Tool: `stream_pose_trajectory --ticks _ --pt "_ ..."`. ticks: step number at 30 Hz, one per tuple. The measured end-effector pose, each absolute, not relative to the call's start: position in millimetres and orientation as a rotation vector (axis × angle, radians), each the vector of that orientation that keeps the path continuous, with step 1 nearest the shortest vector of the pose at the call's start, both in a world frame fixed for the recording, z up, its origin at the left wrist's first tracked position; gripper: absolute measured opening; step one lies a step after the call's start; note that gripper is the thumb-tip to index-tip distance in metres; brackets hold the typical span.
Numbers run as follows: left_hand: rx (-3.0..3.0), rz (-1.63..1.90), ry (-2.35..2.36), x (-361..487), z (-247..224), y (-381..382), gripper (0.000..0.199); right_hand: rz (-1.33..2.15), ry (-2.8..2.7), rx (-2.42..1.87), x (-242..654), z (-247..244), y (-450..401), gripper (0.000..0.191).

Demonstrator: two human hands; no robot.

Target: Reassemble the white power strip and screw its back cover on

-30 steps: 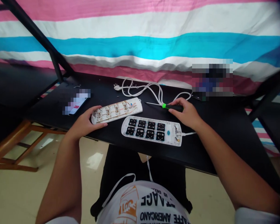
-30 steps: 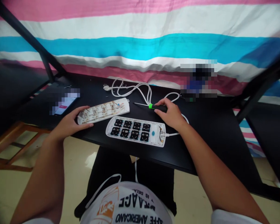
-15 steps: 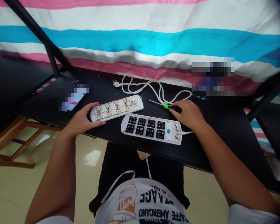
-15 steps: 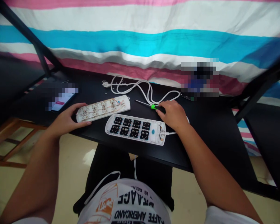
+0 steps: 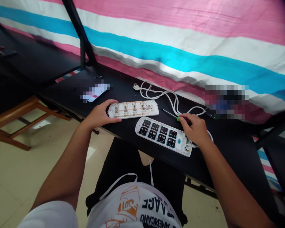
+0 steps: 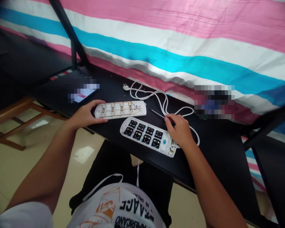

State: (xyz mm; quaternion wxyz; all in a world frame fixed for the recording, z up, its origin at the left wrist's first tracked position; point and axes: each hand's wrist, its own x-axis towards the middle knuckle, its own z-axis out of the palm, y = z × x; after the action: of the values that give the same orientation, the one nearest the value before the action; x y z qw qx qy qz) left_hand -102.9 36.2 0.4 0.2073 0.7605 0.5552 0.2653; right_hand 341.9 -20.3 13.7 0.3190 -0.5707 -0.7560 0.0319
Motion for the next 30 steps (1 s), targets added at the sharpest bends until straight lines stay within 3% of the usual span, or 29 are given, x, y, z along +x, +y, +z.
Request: stream_pose_trajectory --ticks 10,18,25,30 --pt "2.128 0.765 1.487 -101 4 34 0.085 0.531 -2.097 -1.592 292 32 32 0.03" --pt "2.128 0.923 1.318 -103 -7 33 0.09 0.785 -2.007 -1.596 257 16 99 0.033" --pt "2.013 0.958 1.301 -109 -15 28 0.108 0.926 -1.838 -1.556 256 5 103 0.025" --pt "1.78 1.098 1.257 -116 -21 17 0.102 0.914 -1.771 -1.503 263 5 93 0.027"
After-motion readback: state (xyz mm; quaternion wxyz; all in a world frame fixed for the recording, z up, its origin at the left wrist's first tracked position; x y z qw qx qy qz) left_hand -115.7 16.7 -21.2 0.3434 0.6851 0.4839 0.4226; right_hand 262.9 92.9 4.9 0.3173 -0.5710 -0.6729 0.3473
